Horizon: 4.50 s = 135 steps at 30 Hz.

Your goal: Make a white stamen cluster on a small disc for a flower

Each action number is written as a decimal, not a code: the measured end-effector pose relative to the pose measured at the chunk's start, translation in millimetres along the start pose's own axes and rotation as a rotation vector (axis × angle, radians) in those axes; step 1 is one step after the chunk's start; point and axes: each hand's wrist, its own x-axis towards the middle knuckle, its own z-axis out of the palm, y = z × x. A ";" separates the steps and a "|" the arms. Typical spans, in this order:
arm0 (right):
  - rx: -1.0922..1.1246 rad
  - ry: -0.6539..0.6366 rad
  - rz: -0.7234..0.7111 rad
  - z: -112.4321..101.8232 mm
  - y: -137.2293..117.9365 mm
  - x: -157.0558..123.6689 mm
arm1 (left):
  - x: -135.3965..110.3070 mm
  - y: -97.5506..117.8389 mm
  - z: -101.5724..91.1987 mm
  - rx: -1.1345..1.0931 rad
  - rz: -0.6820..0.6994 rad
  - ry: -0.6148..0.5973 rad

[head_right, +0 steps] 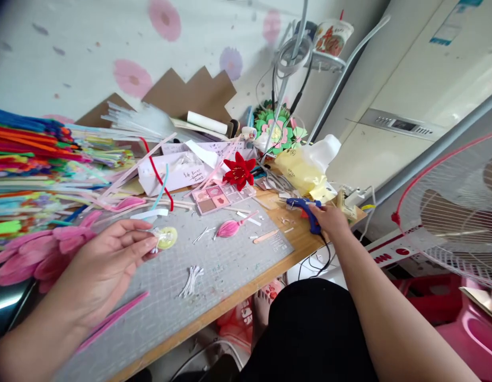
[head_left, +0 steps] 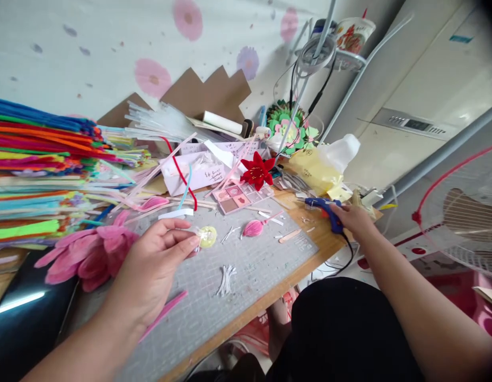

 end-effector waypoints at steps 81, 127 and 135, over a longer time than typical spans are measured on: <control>0.030 -0.837 -1.336 83.8 -145.0 -162.6 | 3.0 -8.0 0.4 0.163 -0.010 -0.011; 0.236 -0.211 -1.345 59.6 -165.3 -153.3 | -8.7 -8.4 4.1 0.077 -0.150 -0.108; 0.019 -0.261 -1.306 70.1 -153.2 -189.2 | -11.4 -7.6 7.2 -0.019 -0.089 -0.057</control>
